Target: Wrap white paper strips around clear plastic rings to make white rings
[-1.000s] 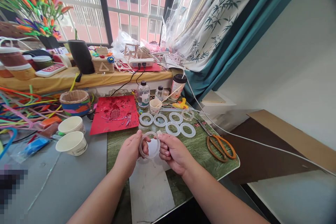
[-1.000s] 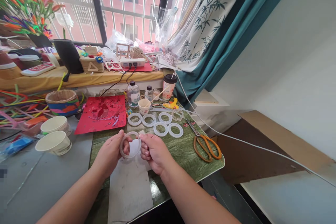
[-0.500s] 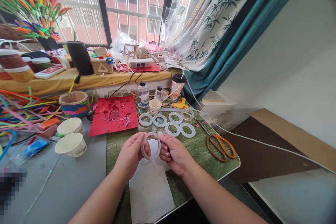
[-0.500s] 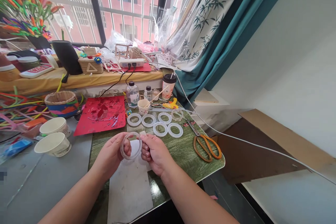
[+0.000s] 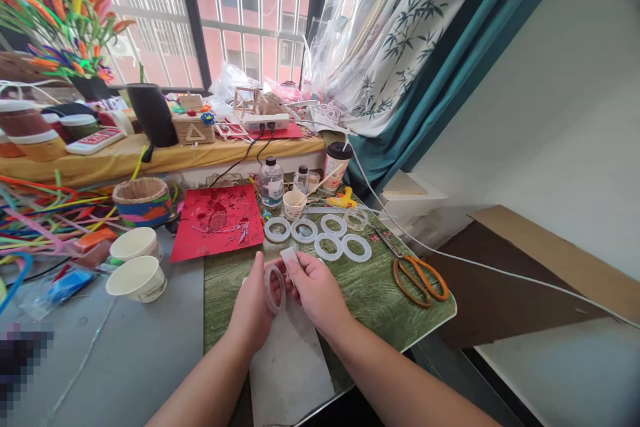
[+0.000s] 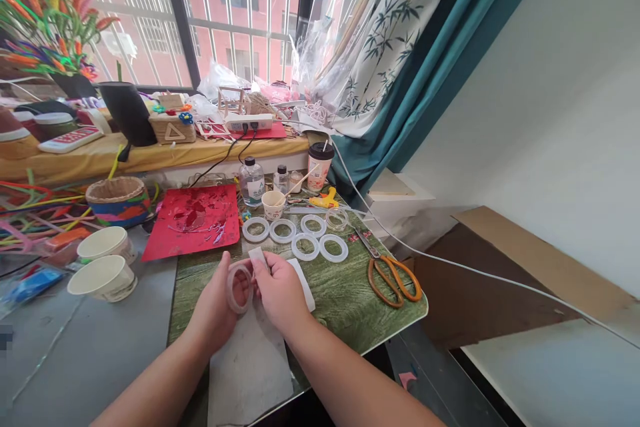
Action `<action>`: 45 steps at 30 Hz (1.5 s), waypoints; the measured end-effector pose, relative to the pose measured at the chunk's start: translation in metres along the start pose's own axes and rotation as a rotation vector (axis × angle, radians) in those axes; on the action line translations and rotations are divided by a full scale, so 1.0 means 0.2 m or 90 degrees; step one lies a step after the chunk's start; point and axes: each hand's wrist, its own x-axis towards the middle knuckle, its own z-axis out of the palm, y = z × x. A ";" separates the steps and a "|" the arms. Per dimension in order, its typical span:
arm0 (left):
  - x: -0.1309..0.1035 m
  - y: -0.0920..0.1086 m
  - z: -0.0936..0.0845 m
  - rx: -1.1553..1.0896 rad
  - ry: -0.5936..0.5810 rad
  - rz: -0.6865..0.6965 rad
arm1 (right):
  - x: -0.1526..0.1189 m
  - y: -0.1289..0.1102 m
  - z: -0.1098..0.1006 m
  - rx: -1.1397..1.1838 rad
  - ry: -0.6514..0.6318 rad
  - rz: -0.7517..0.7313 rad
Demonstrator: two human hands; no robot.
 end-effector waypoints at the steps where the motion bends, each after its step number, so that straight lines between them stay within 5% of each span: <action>1: -0.01 0.02 0.01 -0.042 -0.009 -0.031 | 0.01 0.00 0.00 -0.016 0.005 -0.019; 7: -0.04 0.16 0.04 -0.175 -0.078 -0.148 | 0.01 0.01 -0.02 -0.092 0.067 -0.097; 13: -0.03 0.10 0.02 -0.122 -0.039 -0.030 | -0.03 -0.03 -0.02 -0.311 0.002 -0.261; 17: -0.01 0.07 0.01 -0.129 -0.017 0.004 | -0.03 -0.04 0.05 -0.390 0.054 -0.383; 22: 0.01 0.04 -0.01 -0.064 0.005 0.069 | -0.04 -0.03 0.18 -0.230 0.026 -0.285; 28: 0.02 0.04 -0.08 0.225 0.029 0.218 | -0.09 0.00 0.24 0.058 0.000 -0.107; 32: 0.02 0.05 -0.09 0.452 0.021 0.331 | -0.06 0.03 0.22 0.252 0.060 0.030; 38: -0.01 0.03 -0.06 0.420 -0.028 0.375 | -0.04 -0.04 0.17 0.485 0.082 0.127; 45: -0.02 0.06 -0.07 0.502 -0.083 0.484 | -0.09 -0.12 0.06 0.537 -0.021 0.171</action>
